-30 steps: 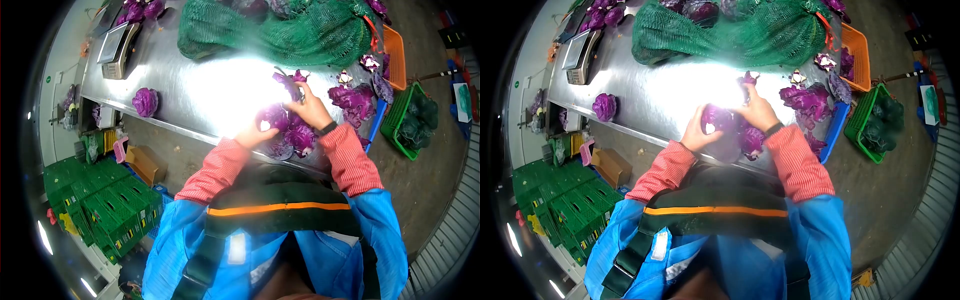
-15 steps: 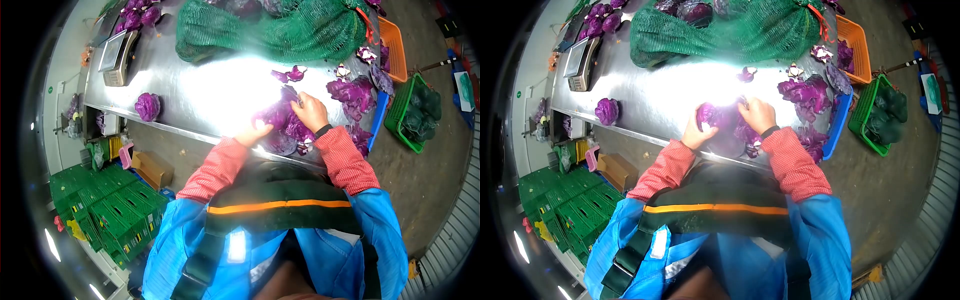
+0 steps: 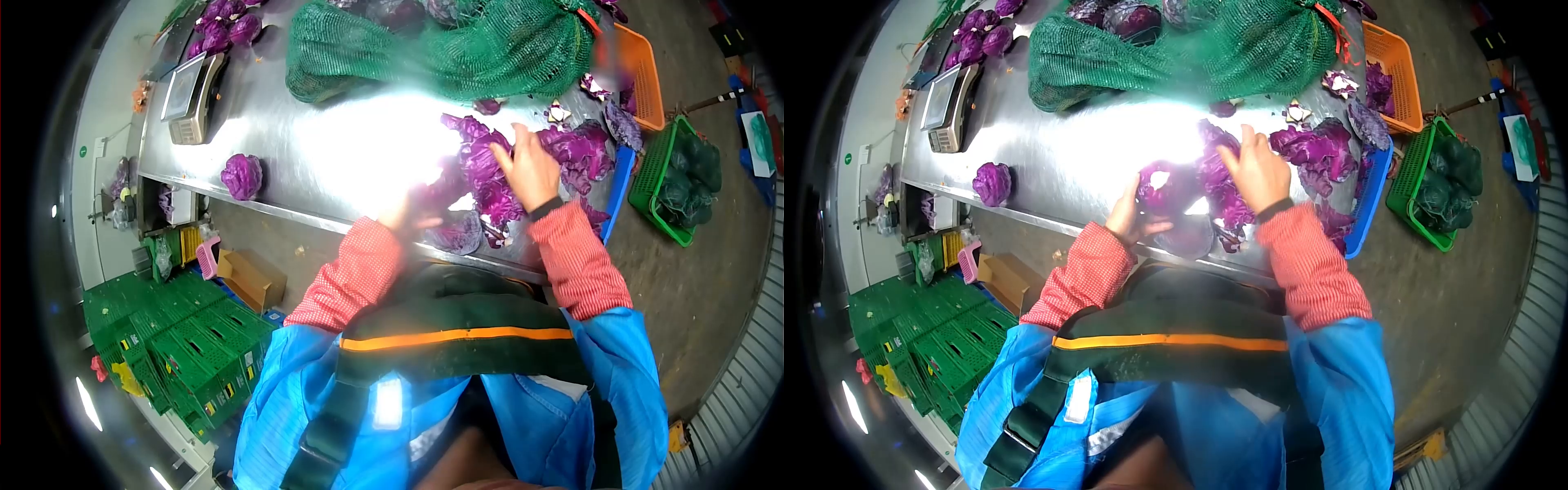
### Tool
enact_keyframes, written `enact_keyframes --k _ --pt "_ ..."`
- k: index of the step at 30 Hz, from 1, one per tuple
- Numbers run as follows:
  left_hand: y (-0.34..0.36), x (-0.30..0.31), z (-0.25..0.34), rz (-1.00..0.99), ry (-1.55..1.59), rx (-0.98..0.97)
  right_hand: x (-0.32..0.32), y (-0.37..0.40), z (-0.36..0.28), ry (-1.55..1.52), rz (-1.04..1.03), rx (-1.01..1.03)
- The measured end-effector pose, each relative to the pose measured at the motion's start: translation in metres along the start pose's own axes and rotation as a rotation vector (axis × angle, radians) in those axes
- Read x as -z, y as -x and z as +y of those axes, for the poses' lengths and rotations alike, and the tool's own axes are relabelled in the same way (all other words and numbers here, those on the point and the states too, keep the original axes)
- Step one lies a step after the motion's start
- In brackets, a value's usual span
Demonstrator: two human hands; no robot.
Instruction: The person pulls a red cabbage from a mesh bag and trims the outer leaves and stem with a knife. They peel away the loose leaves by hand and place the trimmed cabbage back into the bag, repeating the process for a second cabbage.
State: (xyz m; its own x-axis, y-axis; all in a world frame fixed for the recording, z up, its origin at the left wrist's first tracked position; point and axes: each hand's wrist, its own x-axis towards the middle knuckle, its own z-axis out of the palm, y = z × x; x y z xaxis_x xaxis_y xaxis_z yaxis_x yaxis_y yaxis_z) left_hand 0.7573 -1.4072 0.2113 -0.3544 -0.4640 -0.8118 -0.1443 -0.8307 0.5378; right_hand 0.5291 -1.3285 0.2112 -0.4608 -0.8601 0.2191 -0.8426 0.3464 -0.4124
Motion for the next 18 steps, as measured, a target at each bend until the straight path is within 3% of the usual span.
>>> enact_keyframes --k 1,4,8,9,12,18 --pt "-0.002 -0.001 -0.001 -0.001 -0.014 0.043 0.005 0.007 -0.011 -0.085 -0.103 0.012" --pt "0.057 -0.048 0.033 -0.022 -0.175 -0.174 -0.005 0.033 -0.030 -0.355 -0.334 -0.007" --pt "0.033 -0.029 0.020 -0.065 -0.826 -0.529 -0.029 0.047 -0.028 -0.268 -0.439 -0.024" --pt "0.028 -0.026 0.006 -0.066 -0.848 -0.698 -0.032 0.046 -0.025 -0.276 -0.433 -0.027" --pt "0.012 -0.020 -0.008 -0.003 -0.956 -0.847 -0.028 0.040 -0.022 -0.270 -0.427 -0.033" --pt "0.031 -0.057 0.027 -0.088 -0.567 -0.547 0.000 0.047 -0.025 -0.156 -0.195 0.106"
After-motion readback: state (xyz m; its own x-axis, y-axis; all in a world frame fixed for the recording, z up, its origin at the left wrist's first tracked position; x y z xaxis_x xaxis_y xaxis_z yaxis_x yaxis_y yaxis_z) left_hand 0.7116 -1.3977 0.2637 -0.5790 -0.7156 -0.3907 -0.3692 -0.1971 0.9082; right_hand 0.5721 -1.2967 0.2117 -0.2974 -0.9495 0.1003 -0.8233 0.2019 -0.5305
